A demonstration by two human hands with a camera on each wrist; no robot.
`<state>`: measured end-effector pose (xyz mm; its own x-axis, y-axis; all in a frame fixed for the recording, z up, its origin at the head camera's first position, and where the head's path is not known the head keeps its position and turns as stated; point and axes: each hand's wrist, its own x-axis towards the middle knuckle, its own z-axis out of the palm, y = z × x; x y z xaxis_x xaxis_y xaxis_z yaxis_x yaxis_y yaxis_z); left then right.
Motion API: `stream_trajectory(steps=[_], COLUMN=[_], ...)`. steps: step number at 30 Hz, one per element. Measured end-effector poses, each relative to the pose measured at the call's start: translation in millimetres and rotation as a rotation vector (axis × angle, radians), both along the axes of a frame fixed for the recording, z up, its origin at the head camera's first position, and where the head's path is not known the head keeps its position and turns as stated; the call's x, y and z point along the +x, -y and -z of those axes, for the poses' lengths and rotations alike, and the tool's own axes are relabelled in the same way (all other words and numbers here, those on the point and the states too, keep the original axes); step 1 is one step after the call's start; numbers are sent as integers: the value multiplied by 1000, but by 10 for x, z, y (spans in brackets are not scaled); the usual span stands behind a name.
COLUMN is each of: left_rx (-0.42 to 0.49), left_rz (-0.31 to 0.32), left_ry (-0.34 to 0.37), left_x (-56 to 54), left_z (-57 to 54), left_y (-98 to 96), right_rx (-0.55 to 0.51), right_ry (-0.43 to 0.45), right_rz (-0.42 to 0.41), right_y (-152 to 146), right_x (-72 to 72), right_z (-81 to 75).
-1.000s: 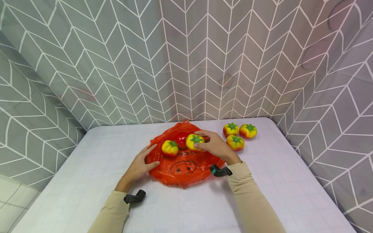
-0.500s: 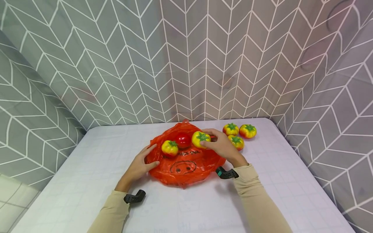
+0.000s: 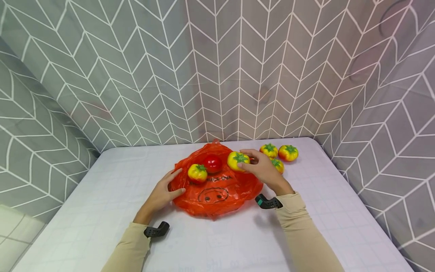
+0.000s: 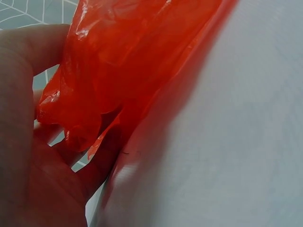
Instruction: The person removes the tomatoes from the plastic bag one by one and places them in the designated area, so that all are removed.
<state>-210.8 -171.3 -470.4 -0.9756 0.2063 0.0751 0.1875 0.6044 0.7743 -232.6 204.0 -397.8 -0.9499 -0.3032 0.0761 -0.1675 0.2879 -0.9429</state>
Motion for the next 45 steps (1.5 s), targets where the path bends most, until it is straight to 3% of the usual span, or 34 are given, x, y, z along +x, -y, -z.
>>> stream_trajectory(steps=[15, 24, 45], left_rx=[17, 13, 16], left_rz=[14, -2, -19], left_ry=[-15, -21, 6], left_x=[-7, 20, 34], left_z=[58, 51, 14], left_y=[-71, -13, -18], right_rx=[-91, -40, -42], right_ry=[43, 45, 10], right_rz=[44, 76, 66], right_y=[-295, -338, -395], right_x=[124, 121, 103], right_z=[-46, -58, -51])
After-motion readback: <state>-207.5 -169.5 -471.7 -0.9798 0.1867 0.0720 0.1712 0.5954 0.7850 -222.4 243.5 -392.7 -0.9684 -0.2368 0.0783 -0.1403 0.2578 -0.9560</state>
